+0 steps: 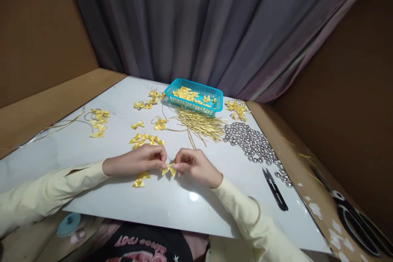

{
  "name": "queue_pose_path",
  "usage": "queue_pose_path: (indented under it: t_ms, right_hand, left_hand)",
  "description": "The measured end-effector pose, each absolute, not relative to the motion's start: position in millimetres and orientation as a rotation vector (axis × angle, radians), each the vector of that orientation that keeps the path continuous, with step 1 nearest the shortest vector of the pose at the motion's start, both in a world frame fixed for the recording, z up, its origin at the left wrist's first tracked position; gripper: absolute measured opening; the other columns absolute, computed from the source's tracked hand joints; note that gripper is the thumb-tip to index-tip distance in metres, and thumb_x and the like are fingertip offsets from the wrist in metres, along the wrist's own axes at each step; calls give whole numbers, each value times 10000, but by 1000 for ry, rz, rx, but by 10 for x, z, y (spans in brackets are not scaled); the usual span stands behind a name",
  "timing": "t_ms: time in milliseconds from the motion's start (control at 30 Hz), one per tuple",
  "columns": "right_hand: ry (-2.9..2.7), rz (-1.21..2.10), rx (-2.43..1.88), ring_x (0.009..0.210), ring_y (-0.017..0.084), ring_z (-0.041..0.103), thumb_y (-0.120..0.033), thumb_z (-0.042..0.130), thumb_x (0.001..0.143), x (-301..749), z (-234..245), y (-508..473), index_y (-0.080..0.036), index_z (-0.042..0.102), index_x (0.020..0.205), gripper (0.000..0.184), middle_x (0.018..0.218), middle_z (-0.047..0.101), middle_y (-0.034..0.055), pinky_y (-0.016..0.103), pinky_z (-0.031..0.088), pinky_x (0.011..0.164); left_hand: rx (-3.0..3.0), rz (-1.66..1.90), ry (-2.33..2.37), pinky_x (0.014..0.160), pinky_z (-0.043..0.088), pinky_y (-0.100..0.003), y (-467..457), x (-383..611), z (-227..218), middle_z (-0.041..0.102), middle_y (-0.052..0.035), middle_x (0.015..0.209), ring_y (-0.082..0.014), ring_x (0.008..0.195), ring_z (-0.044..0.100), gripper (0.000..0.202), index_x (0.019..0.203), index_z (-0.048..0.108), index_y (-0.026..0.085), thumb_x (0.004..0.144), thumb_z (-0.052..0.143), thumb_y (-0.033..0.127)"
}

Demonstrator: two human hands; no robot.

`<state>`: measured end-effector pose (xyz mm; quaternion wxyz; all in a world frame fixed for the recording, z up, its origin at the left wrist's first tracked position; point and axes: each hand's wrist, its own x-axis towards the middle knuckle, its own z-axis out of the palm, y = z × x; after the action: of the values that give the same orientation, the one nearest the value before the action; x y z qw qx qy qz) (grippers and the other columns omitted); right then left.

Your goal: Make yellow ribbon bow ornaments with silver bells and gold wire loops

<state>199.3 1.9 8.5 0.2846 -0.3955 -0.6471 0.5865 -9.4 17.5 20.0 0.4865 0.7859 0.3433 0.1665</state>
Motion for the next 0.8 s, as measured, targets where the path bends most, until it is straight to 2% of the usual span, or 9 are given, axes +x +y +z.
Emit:
queue_pose_path:
  t_ms: [433,633,733,800]
  right_hand:
    - [-1568,1662,-985,426,108,547,-356,712,702,1962,86,-38,-169,509,623,287,489,600,-19,260,455,471]
    - [-1605,1583,-1013,409,107,542,-377,682,733,1942,61,-16,-178,468,627,311,467,592,-22,260,454,464]
    - [-1648,1496,-1028,476,120,580,-382,650,761,1900,107,84,-178,474,654,291,536,621,5,280,484,518]
    - [-1687,1418,-1027,559,134,613,-389,619,782,1864,151,194,-173,502,729,251,664,648,34,299,506,561]
  left_hand:
    - [1953,407,815,551,329,-214,188,-108,248,516,25,656,-101,594,447,181,718,534,158,823,540,305]
    - [1933,420,837,555,338,-217,242,-119,234,517,20,669,-104,604,450,192,723,521,157,817,548,323]
    - [1906,426,870,554,352,-218,343,-171,271,510,19,674,-108,610,460,214,742,509,157,816,539,356]
    - [1900,434,897,563,363,-218,442,-245,329,510,18,689,-111,623,471,228,760,506,159,817,529,379]
